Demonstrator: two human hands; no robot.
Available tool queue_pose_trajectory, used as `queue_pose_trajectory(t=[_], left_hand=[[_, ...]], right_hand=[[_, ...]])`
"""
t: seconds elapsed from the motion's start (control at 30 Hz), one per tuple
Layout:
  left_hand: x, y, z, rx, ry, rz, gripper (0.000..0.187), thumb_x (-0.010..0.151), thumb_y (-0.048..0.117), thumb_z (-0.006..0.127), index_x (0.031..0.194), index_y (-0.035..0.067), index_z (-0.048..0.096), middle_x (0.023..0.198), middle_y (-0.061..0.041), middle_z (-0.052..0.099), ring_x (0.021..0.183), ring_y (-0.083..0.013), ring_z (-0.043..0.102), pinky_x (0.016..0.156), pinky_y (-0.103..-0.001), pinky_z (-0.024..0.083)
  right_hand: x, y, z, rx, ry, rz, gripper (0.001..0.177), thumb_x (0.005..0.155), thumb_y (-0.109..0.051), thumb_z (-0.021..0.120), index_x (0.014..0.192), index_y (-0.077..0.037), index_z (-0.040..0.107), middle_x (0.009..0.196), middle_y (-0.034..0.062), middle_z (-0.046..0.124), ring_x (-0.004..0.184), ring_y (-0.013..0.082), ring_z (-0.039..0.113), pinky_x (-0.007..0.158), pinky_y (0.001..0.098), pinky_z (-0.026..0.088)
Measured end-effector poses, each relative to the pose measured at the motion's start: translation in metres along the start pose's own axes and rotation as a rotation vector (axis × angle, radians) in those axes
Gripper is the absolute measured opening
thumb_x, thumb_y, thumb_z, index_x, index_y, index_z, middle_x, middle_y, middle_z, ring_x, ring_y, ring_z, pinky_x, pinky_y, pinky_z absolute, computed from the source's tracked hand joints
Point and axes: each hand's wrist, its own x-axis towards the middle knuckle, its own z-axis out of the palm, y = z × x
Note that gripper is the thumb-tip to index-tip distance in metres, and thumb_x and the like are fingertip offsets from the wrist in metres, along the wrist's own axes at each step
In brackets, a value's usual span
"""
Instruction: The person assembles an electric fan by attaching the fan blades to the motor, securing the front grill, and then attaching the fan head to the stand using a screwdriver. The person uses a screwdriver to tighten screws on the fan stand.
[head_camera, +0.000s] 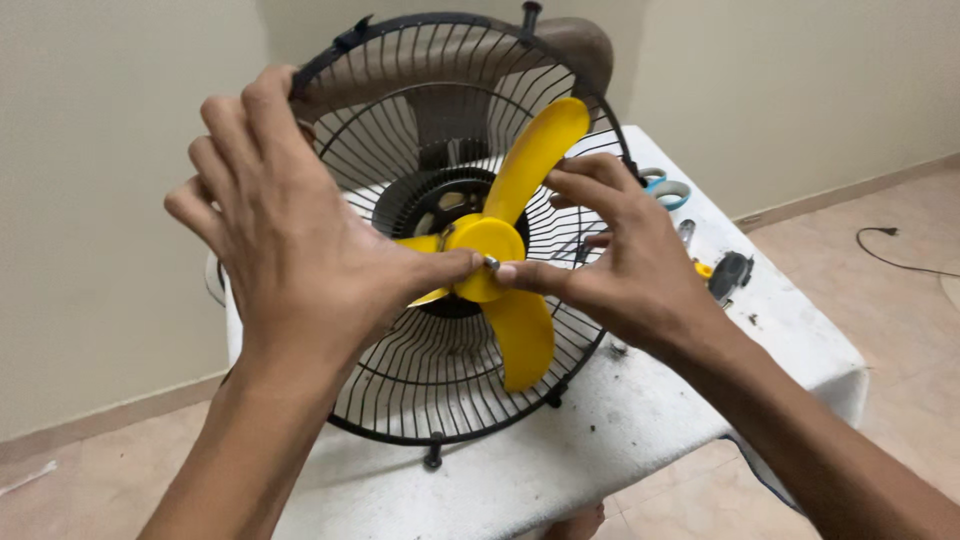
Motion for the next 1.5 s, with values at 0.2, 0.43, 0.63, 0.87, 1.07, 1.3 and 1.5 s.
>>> queue_pose_trajectory(t=[0.2,0.43,0.63,0.87,1.07,1.3,1.5], left_hand=[[-0.002,0.013,-0.011,-0.056,-0.025,-0.078,0.149,0.033,0.062,0.106,0.148,0.003,0.032,0.133,-0.016,0.042,0.125,-0.0341,0.041,0.105,-0.053,0.03],[-0.045,0.042,-0.032,-0.21,0.113,0.022,0.107,0.056,0.034,0.103,0.141,0.005,0.044,0.141,-0.02,0.036,0.138,-0.0377,0.033,0.114,-0.055,0.028],[-0.059,0.043,-0.042,-0.205,0.031,-0.032,0.082,0.06,0.031,0.1,0.125,0.003,0.059,0.142,-0.02,0.037,0.137,-0.0376,0.035,0.113,-0.055,0.029],[-0.062,0.039,-0.055,-0.213,-0.026,-0.075,0.062,0.067,0.028,0.094,0.115,0.001,0.066,0.139,-0.018,0.042,0.136,-0.0366,0.035,0.113,-0.054,0.029],[-0.053,0.054,-0.047,-0.38,0.001,0.028,0.04,0.078,0.018,0.086,0.109,0.0,0.069,0.12,-0.015,0.06,0.116,-0.0291,0.057,0.1,-0.042,0.048],[-0.028,0.099,-0.029,-0.895,-0.201,-0.139,0.025,0.093,0.022,0.069,0.108,0.003,0.073,0.09,-0.006,0.075,0.076,-0.0124,0.074,0.065,-0.027,0.06],[-0.017,0.13,-0.02,-0.994,-0.1,-0.075,0.032,0.09,0.024,0.076,0.112,0.001,0.074,0.093,-0.008,0.07,0.074,-0.0151,0.069,0.059,-0.028,0.057]], right_hand=[[-0.026,0.058,-0.032,0.333,0.298,0.155,0.036,0.09,-0.029,0.074,0.116,-0.005,0.074,0.11,0.0152,0.078,0.096,0.0257,0.078,0.083,0.0386,0.065],[0.034,0.179,-0.075,-0.178,-0.043,0.545,0.031,0.086,-0.028,0.078,0.113,-0.012,0.082,0.116,0.0175,0.078,0.101,0.0335,0.073,0.086,0.045,0.06],[0.068,0.192,-0.028,-0.354,-0.186,0.629,0.053,0.074,-0.048,0.09,0.116,-0.018,0.081,0.121,0.0176,0.073,0.107,0.0386,0.067,0.083,0.0458,0.059],[0.082,0.198,-0.031,-0.648,-0.341,0.367,0.048,0.078,-0.054,0.079,0.115,-0.024,0.083,0.116,0.0072,0.079,0.096,0.0268,0.075,0.076,0.0387,0.061],[0.057,0.157,-0.069,-0.226,-0.171,0.469,0.05,0.095,-0.053,0.071,0.126,-0.015,0.078,0.125,0.0174,0.069,0.109,0.0292,0.055,0.093,0.0423,0.047],[-0.033,0.061,-0.068,1.626,0.021,0.541,0.051,0.096,-0.046,0.071,0.127,-0.007,0.06,0.108,0.0037,0.068,0.101,0.015,0.065,0.091,0.026,0.052],[-0.06,0.007,-0.057,2.005,-0.231,0.29,0.048,0.106,-0.038,0.067,0.132,0.002,0.057,0.114,0.0106,0.065,0.1,0.0159,0.062,0.081,0.0286,0.051]])
